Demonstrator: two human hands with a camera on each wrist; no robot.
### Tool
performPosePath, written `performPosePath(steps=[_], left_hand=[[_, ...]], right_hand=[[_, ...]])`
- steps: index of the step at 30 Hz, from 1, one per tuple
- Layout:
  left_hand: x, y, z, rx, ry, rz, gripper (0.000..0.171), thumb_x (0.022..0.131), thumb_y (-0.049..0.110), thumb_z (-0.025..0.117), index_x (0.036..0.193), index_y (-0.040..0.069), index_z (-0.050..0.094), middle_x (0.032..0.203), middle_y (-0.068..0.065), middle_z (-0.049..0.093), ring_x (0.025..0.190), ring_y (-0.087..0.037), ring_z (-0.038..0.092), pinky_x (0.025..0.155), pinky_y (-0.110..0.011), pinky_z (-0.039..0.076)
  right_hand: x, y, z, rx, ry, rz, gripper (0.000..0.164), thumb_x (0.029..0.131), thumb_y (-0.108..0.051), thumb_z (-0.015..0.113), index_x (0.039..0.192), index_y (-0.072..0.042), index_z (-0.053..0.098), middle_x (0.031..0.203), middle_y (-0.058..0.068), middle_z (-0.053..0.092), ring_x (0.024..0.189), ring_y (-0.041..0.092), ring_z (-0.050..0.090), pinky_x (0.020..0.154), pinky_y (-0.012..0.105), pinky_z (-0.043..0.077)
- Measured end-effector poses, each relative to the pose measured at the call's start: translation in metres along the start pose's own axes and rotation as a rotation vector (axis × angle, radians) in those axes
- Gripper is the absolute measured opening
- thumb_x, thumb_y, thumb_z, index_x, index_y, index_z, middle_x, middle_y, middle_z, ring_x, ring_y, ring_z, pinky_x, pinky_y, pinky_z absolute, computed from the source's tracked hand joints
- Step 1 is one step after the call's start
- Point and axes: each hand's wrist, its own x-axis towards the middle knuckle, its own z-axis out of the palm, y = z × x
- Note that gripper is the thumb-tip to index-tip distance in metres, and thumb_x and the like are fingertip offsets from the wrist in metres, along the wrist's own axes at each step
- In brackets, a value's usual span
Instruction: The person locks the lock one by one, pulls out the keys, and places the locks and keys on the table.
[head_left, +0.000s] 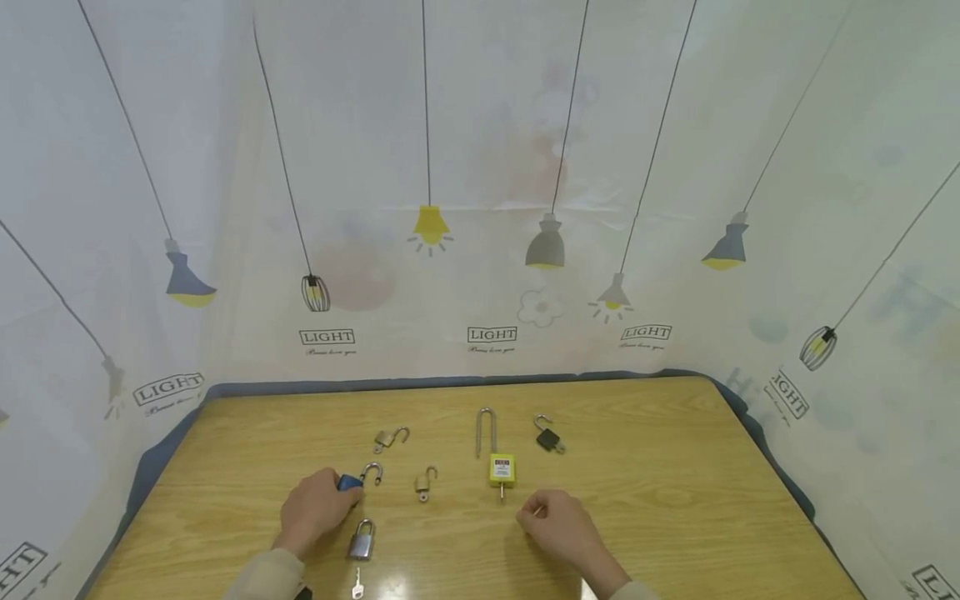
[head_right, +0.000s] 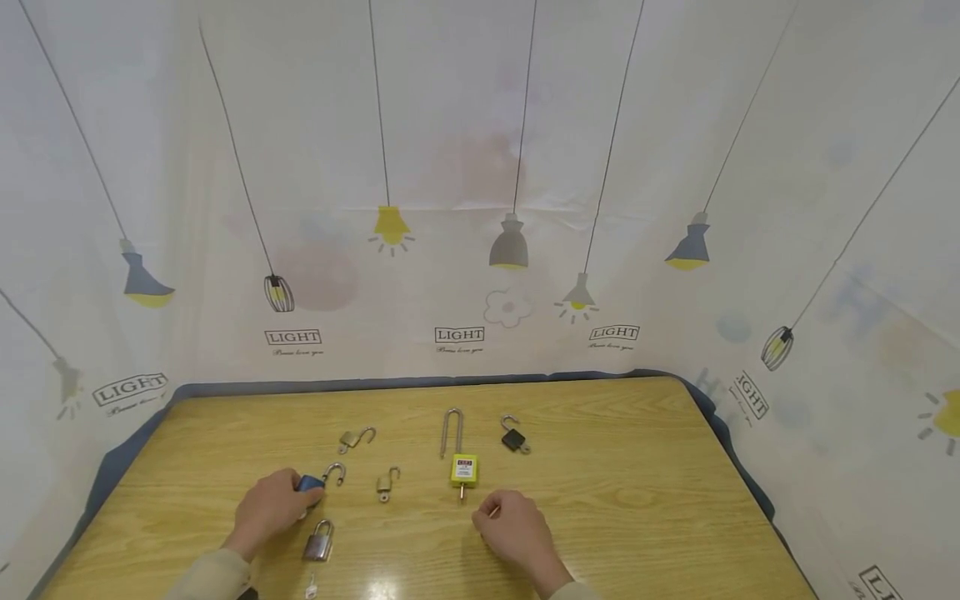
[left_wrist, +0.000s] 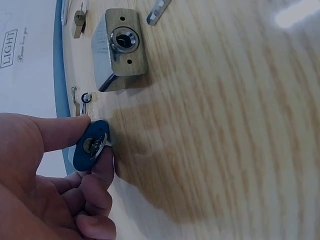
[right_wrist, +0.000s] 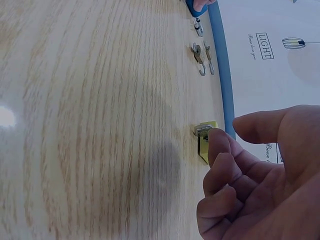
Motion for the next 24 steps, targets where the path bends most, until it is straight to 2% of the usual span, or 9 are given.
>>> performPosePath(steps=[12,21,24], left_hand=[[-0.004,-0.004,-0.002,-0.103,0.019,0.001,0.034,0.085,0.037,0.065,0.089,0.004,0.057,0.069,-0.004,0.055,0.058,-0.018,0.046,0.051,-0.029,0.035],[-0.01,0.007,-0.015,-0.197,0.016,0.004,0.048,0.088,0.042,0.062,0.109,-0.002,0.058,0.085,-0.006,0.064,0.07,-0.019,0.052,0.057,-0.03,0.039],[-0.013,0.014,-0.017,-0.222,0.015,0.013,0.05,0.088,0.042,0.063,0.112,-0.003,0.058,0.091,-0.009,0.065,0.075,-0.02,0.054,0.059,-0.03,0.042]], right_hand=[[0.0,-0.001,0.001,0.017,-0.028,0.021,0.016,0.087,-0.023,0.064,0.09,-0.007,0.066,0.08,0.001,0.061,0.069,0.015,0.053,0.059,0.031,0.047],[-0.001,-0.004,0.004,0.013,-0.03,0.033,0.015,0.087,-0.022,0.064,0.089,-0.008,0.066,0.08,0.001,0.061,0.069,0.015,0.052,0.059,0.031,0.046],[-0.001,-0.004,0.005,0.014,-0.038,0.039,0.015,0.087,-0.023,0.064,0.089,-0.008,0.066,0.079,0.001,0.06,0.068,0.015,0.052,0.058,0.031,0.045]])
